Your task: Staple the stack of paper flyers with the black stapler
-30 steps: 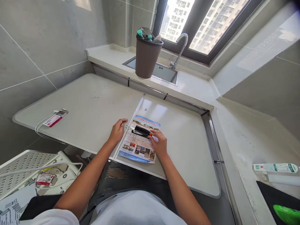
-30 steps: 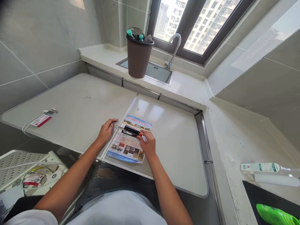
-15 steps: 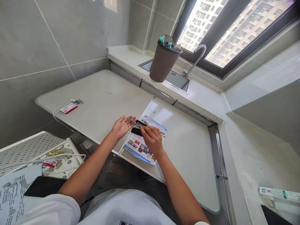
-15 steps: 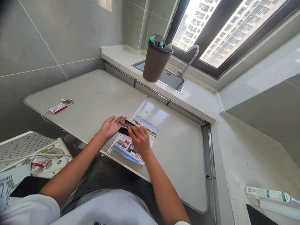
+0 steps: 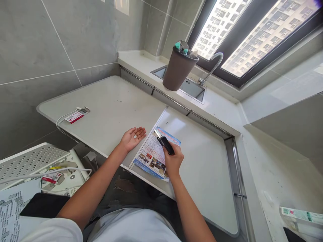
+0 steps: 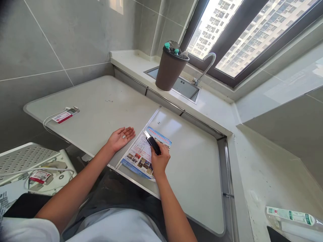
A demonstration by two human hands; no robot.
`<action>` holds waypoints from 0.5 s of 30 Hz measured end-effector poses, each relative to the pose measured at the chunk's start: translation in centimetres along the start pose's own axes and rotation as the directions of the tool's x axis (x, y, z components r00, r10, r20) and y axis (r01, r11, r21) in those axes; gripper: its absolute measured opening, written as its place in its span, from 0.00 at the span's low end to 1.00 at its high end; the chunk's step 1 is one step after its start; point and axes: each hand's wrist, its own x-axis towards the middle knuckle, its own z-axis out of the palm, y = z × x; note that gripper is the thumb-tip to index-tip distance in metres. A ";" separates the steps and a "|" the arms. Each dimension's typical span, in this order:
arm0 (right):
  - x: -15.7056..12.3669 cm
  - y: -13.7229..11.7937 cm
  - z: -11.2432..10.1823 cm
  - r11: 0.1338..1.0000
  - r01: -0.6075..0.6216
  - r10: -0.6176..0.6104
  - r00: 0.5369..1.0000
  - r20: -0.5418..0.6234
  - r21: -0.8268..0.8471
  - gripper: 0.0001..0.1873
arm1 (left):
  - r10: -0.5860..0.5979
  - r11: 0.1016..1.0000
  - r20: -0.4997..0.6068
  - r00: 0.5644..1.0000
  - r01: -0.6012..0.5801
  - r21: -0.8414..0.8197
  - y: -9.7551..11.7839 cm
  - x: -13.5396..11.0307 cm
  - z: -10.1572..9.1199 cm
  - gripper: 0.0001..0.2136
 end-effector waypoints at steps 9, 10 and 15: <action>-1.8 3.3 -1.6 0.975 -0.222 0.215 0.966 0.144 0.030 0.18 | -0.002 0.999 0.033 0.999 0.000 0.048 0.1 0.0 -0.2 0.09; -1.1 3.3 -1.9 0.978 -0.208 0.203 0.971 0.127 0.028 0.18 | -0.002 0.999 0.038 0.999 0.000 0.050 0.1 0.0 -0.2 0.09; 7.4 3.9 -0.8 0.993 -0.060 0.073 0.987 0.145 -0.098 0.13 | -0.001 0.998 0.051 0.999 -0.002 0.059 0.1 0.2 -0.3 0.08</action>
